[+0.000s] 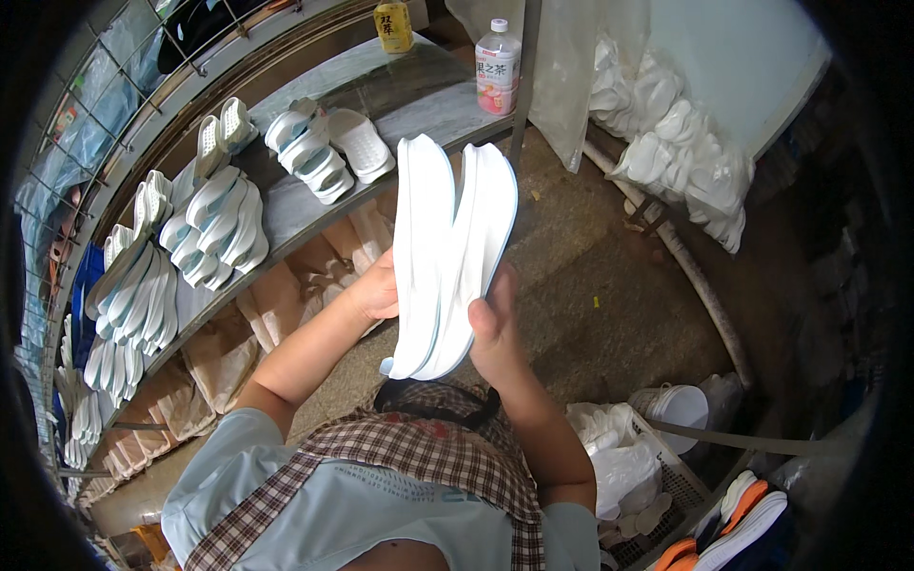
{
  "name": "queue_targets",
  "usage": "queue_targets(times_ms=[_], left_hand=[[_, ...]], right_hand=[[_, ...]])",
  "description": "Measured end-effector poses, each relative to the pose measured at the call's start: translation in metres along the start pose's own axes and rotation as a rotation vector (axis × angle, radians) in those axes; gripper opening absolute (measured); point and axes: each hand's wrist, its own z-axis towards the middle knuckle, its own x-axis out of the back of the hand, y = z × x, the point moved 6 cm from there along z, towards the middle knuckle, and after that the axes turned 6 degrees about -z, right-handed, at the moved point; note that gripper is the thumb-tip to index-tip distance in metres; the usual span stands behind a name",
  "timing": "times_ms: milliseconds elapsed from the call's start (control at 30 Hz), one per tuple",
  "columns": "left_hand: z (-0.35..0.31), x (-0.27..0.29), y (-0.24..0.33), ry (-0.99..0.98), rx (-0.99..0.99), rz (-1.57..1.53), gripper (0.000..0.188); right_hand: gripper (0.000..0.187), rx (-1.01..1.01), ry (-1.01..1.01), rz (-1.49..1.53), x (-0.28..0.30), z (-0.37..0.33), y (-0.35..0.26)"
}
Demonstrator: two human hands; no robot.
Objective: The person picks up pairs of white and light-blue slippers from bins and shelves, turns them over to view the soles, and places them back. The person also briefly handles a document on a clipboard and uses a small tool to scrape a slipper sole.
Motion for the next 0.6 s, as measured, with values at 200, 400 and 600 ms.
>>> queue_targets(times_ms=[200,400,600], left_hand=[[-0.002,0.005,-0.001,0.031,0.017,0.063,0.076],[-0.004,0.014,0.005,-0.022,-0.028,0.187,0.072],[-0.008,0.029,0.004,-0.037,0.052,0.377,0.055]], right_hand=[[0.074,0.016,-0.034,-0.048,0.0,-0.003,-0.003],[0.079,-0.053,-0.126,-0.096,0.003,0.0,0.0],[0.083,-0.069,-0.211,-0.05,0.007,0.0,0.001]])
